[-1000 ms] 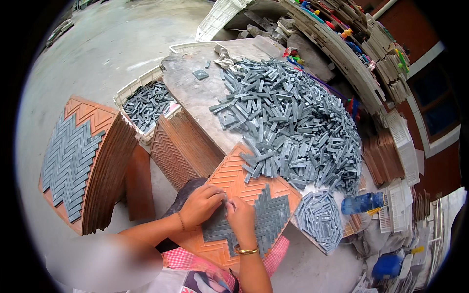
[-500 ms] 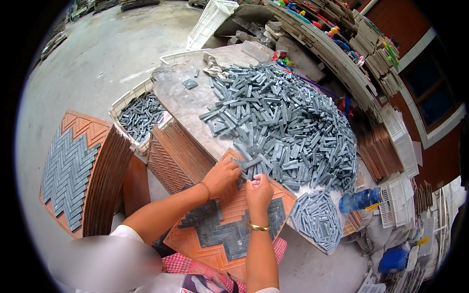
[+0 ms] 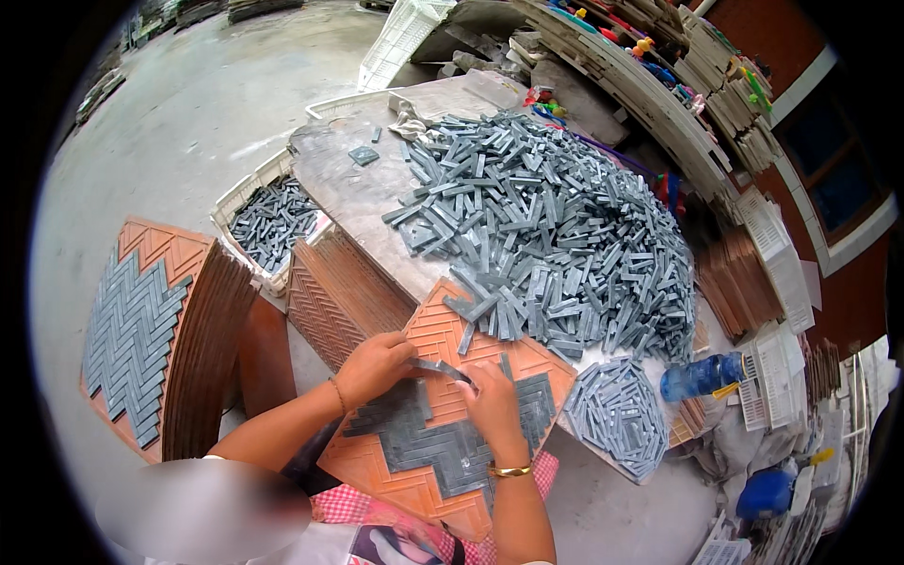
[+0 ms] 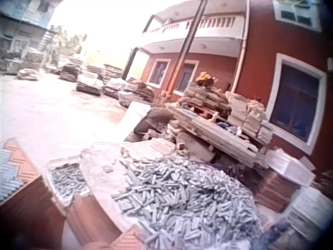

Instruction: The person places small grey rectangular tiles onto an orange board, arranging them in a herringbone pattern. The person works continuously, picking tiles from a nearby pile and fitting them into the board's grooves.

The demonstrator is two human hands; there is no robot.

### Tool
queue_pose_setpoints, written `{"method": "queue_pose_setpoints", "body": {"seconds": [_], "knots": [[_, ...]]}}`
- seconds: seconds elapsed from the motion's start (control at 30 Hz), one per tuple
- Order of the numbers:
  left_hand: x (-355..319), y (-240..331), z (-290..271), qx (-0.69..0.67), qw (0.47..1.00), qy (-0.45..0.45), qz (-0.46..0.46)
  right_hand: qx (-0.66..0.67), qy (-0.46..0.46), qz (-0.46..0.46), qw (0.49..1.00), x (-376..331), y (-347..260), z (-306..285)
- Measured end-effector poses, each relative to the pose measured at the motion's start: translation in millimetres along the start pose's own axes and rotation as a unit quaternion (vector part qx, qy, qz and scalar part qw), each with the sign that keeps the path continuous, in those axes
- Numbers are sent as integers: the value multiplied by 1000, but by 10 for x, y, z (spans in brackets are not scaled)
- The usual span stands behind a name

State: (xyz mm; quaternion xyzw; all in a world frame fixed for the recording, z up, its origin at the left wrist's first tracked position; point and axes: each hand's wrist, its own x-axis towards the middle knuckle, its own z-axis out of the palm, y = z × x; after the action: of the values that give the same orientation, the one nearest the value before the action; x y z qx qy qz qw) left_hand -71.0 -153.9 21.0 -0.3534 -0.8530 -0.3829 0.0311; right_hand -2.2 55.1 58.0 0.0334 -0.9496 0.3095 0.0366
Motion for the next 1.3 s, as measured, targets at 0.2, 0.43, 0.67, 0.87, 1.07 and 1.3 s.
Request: {"method": "queue_pose_setpoints", "body": {"seconds": [0.2, 0.43, 0.67, 0.87, 1.07, 1.3], "knots": [[-513, -1, -214, -66, 987, 68, -130, -103, -47, -127, 985, -251, 152, -88], [-695, 89, -301, -83, 978, 109, -159, -119, -70, -199, 970, -159, 168, -91], [-741, 114, -352, -72, 979, 107, -159, -85, -78, -191, 975, -137, 68, 48], [-736, 173, -382, -74, 979, 118, -151, -58, -99, -144, 983, -200, -47, 140], [-708, 256, -295, -99, 980, 105, -138, -9, -51, -97, 994, -199, -147, 164], [-673, 519, 31, -42, 998, 48, -27, 98, 40, 59, 993, -361, -10, -211]]}}
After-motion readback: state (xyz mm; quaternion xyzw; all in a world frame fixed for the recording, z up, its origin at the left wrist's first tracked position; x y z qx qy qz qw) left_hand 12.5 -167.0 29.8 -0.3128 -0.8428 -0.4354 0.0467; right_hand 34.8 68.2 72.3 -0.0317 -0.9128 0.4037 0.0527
